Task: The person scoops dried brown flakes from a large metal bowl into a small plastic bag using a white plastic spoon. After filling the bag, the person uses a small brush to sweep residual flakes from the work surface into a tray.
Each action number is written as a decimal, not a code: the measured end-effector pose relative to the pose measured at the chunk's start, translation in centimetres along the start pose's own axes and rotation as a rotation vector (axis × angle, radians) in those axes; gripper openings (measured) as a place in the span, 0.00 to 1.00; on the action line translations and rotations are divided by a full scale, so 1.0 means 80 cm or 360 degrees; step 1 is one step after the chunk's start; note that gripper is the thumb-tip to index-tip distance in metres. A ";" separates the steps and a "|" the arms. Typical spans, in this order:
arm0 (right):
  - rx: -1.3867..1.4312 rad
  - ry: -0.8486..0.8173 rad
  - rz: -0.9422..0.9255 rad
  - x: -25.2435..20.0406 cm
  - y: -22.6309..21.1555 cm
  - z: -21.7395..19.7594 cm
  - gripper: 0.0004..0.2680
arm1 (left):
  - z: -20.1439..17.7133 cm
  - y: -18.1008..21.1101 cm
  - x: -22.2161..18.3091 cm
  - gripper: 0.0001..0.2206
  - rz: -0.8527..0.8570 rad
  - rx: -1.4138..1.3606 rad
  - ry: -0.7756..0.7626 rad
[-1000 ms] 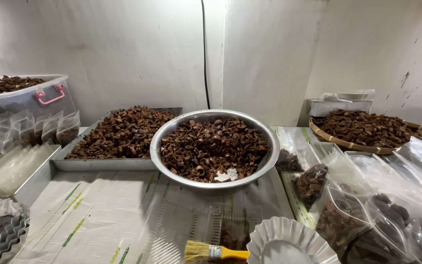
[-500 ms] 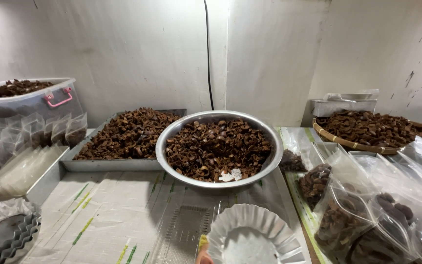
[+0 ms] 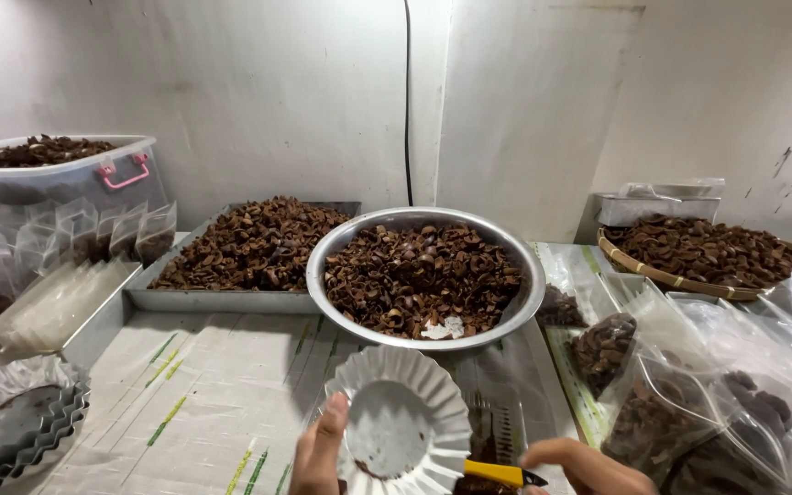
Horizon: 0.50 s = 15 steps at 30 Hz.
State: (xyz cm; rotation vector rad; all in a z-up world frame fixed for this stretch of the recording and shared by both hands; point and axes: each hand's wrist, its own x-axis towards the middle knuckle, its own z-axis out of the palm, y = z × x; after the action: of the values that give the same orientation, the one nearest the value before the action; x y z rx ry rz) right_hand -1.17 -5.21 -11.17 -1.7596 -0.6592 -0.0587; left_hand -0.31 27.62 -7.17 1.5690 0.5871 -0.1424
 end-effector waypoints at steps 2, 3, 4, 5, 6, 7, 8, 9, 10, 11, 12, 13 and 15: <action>-0.1111 0.0002 0.0244 0.028 -0.019 0.017 0.15 | -0.004 0.021 -0.027 0.40 0.0262 -0.0215 0.0143; -0.1116 0.0006 0.0240 0.035 -0.012 0.019 0.15 | -0.003 0.028 -0.032 0.40 0.0267 -0.0218 0.0140; -0.1126 -0.0076 0.0248 0.042 -0.004 0.023 0.16 | -0.004 0.033 -0.038 0.39 0.0239 -0.0221 0.0149; -0.1135 -0.0158 0.0256 0.050 0.003 0.026 0.17 | -0.004 0.038 -0.042 0.39 0.0212 -0.0224 0.0158; -0.1134 -0.0163 0.0251 0.055 0.014 0.026 0.17 | -0.004 0.041 -0.043 0.39 0.0212 -0.0228 0.0164; -0.1184 -0.0282 0.0162 0.061 0.025 0.026 0.17 | -0.004 0.043 -0.043 0.39 0.0185 -0.0269 0.0148; -0.1228 -0.0400 0.0076 0.064 0.037 0.028 0.17 | -0.004 0.044 -0.043 0.38 0.0153 -0.0305 0.0132; -0.1222 -0.0405 0.0076 0.067 0.049 0.028 0.17 | -0.005 0.043 -0.040 0.38 0.0148 -0.0304 0.0139; -0.1233 -0.0450 -0.0066 0.069 0.061 0.028 0.20 | -0.006 0.043 -0.038 0.39 0.0181 -0.0308 0.0105; -0.1242 -0.0494 -0.0208 0.070 0.073 0.029 0.23 | -0.006 0.042 -0.035 0.40 0.0213 -0.0313 0.0071; -0.1239 -0.0497 -0.0203 0.070 0.070 0.030 0.23 | -0.006 0.043 -0.035 0.40 0.0208 -0.0311 0.0071; -0.1247 -0.0523 -0.0090 0.069 0.068 0.031 0.22 | -0.006 0.043 -0.036 0.40 0.0218 -0.0369 0.0050; -0.1256 -0.0547 0.0026 0.066 0.049 0.031 0.21 | -0.006 0.050 -0.042 0.40 0.0227 -0.0425 0.0028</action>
State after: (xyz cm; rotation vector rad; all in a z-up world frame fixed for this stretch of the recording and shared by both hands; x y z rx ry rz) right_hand 4.28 -1.41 -13.43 -2.5687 -0.9506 -0.0017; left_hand -1.54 27.24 -2.11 1.3475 0.4841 0.0561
